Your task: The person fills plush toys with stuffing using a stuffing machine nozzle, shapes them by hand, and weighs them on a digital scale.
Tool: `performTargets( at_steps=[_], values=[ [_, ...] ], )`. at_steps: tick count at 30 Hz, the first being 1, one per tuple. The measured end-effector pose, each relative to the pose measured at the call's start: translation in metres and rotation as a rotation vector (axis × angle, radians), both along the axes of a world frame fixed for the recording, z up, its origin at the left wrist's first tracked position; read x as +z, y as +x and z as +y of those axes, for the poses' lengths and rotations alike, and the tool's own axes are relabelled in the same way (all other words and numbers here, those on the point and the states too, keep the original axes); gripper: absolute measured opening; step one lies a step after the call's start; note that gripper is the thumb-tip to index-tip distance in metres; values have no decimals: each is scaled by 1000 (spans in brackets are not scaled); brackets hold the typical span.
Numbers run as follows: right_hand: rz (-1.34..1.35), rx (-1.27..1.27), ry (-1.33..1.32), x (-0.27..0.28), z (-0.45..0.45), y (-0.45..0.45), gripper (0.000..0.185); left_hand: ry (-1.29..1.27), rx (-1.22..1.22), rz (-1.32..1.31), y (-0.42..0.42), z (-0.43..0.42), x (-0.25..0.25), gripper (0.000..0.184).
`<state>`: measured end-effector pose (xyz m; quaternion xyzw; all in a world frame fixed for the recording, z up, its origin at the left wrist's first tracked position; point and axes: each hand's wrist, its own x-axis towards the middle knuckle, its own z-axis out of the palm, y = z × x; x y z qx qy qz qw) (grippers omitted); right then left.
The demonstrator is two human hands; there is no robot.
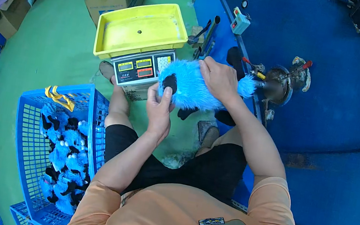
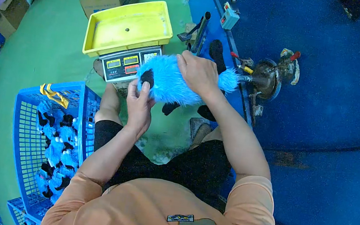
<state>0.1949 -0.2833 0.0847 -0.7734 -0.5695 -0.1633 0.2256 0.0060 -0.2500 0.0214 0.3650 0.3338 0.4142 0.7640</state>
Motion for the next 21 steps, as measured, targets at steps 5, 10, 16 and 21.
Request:
performTargets(
  at_steps=[5, 10, 16, 21],
  values=[
    [-10, -58, -34, -7, -27, 58, 32, 180, -72, 134, 39, -11, 18, 42],
    [-3, -70, -67, 2, -20, 37, 33, 273, -61, 145, 26, 0, 4, 45],
    [-14, 138, -79, 4, -5, 11, 33, 68, -55, -9, -11, -17, -21, 54],
    [22, -65, -198, 0, 2, 6, 38, 193, 265, -43, 7, -17, 16, 61]
  ],
)
